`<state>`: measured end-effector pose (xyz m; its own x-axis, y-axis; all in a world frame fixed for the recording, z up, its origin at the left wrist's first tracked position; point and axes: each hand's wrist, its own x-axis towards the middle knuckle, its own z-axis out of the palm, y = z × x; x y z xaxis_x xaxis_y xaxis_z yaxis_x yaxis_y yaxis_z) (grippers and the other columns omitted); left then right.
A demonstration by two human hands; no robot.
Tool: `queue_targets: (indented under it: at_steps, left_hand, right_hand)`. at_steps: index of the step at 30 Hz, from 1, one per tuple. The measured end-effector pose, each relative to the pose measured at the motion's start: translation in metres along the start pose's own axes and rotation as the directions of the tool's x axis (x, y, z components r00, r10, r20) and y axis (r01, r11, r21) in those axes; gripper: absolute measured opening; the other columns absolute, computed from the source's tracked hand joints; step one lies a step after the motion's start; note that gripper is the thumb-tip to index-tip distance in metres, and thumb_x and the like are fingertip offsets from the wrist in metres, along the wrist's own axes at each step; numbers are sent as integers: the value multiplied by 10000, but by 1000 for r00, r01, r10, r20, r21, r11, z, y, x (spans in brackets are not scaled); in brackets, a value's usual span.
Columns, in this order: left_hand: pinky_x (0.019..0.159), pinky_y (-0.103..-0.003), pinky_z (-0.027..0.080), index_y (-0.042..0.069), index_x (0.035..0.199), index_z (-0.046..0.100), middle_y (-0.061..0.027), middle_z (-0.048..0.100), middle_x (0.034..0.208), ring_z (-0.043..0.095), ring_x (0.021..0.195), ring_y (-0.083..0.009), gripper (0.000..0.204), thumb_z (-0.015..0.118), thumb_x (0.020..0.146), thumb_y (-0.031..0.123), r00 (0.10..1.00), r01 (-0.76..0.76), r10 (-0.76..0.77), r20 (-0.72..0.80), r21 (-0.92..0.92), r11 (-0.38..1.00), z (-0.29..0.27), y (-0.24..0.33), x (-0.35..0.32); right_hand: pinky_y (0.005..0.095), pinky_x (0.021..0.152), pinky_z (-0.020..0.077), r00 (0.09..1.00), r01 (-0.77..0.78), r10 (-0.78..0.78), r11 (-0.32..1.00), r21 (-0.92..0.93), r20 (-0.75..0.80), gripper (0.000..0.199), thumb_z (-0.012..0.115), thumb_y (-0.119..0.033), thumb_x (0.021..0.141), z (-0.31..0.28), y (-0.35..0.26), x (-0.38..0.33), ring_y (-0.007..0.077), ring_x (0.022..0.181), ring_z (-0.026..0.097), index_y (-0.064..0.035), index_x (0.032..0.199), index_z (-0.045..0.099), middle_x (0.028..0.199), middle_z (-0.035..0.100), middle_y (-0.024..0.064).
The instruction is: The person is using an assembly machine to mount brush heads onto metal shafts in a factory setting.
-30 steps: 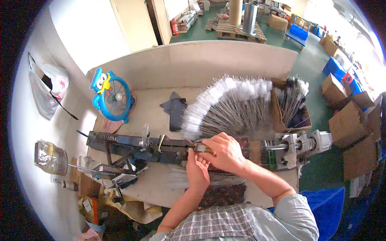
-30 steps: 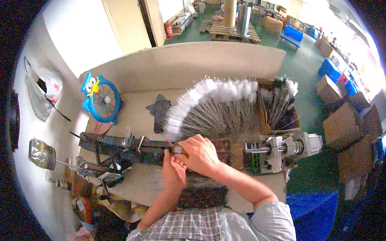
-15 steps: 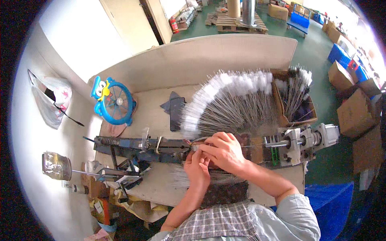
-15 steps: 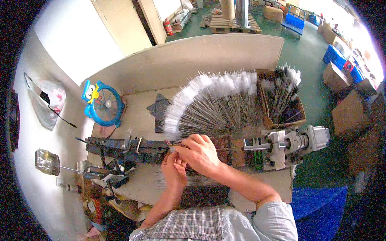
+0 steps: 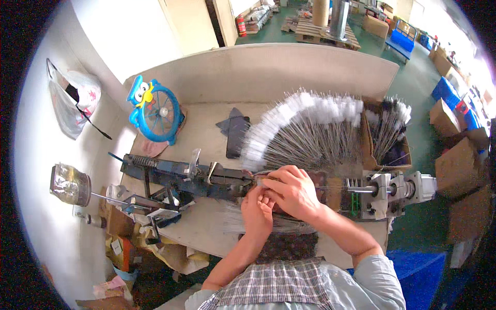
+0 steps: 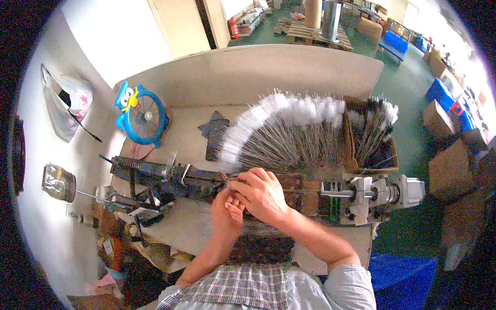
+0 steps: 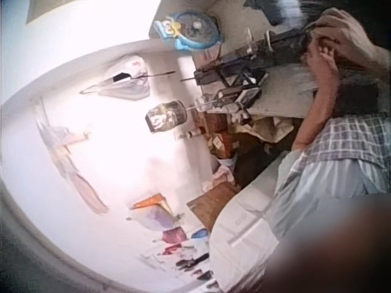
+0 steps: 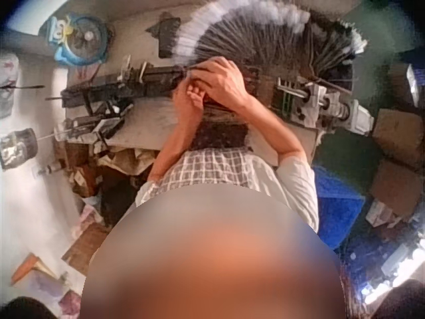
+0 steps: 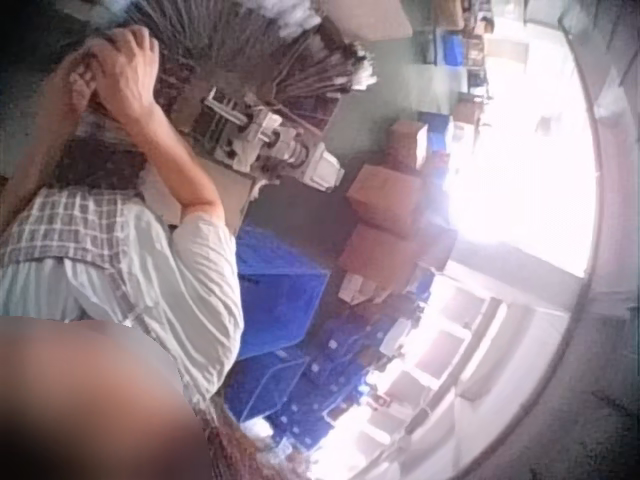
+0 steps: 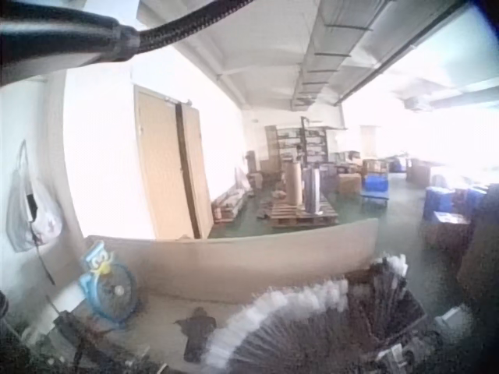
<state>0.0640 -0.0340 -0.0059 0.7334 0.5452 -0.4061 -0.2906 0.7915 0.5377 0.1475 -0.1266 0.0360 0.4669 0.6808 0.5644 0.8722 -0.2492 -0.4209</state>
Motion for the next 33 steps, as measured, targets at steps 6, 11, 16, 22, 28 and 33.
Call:
queue_targets:
  at_steps: [6, 11, 16, 22, 28, 33]
  left_hand:
    - [738, -284, 455, 63, 870, 522, -29, 558, 829, 553, 796, -125, 99, 509, 871, 161, 996, 29, -25, 90, -40, 999, -2, -1, 4]
    - [739, -279, 444, 49, 870, 536, -37, 582, 851, 571, 784, -129, 54, 506, 871, 93, 993, -23, 23, 113, -1, 1000, 3, -1, -1]
    - [693, -253, 476, 57, 865, 545, -13, 570, 803, 561, 734, -110, 40, 562, 833, 73, 992, -84, 77, 99, 76, 994, 10, -2, -3]
    - [699, -241, 476, 63, 868, 547, -17, 584, 829, 561, 746, -104, 29, 558, 843, 73, 997, -70, 64, 52, 132, 989, 12, -3, -2]
    - [706, -249, 478, 61, 868, 541, -9, 549, 790, 541, 719, -101, 37, 562, 838, 64, 998, -60, 58, 33, 81, 995, 16, -2, -2]
    - [708, -245, 468, 60, 874, 537, -13, 553, 810, 533, 721, -100, 39, 553, 838, 57, 998, -57, 58, 1, 104, 993, 15, -1, -3]
  right_hand:
    - [346, 744, 452, 995, -31, 27, 999, -34, -97, 332, 722, -199, 632, 5, -5, 3, 213, 873, 579, -94, 942, 667, 924, 635, 14]
    - [342, 729, 446, 991, -28, 18, 997, -77, -132, 292, 719, -198, 636, -1, -6, 0, 205, 864, 578, -129, 917, 682, 919, 633, 7]
    - [349, 740, 442, 997, -25, 16, 994, -109, -82, 278, 717, -195, 636, -7, -3, -4, 209, 878, 574, -157, 910, 691, 925, 627, 8]
    - [351, 744, 440, 996, -5, -1, 997, -72, -90, 270, 714, -188, 641, -7, 2, -6, 211, 882, 573, -142, 906, 691, 926, 627, 10]
    - [341, 732, 441, 991, -29, 25, 999, -25, -133, 261, 712, -173, 643, -3, 5, -7, 200, 858, 576, -132, 900, 689, 915, 633, 1]
    - [339, 723, 443, 993, 0, -8, 998, -65, -115, 256, 715, -172, 644, -7, 2, -3, 191, 852, 577, -125, 894, 688, 910, 634, 1]
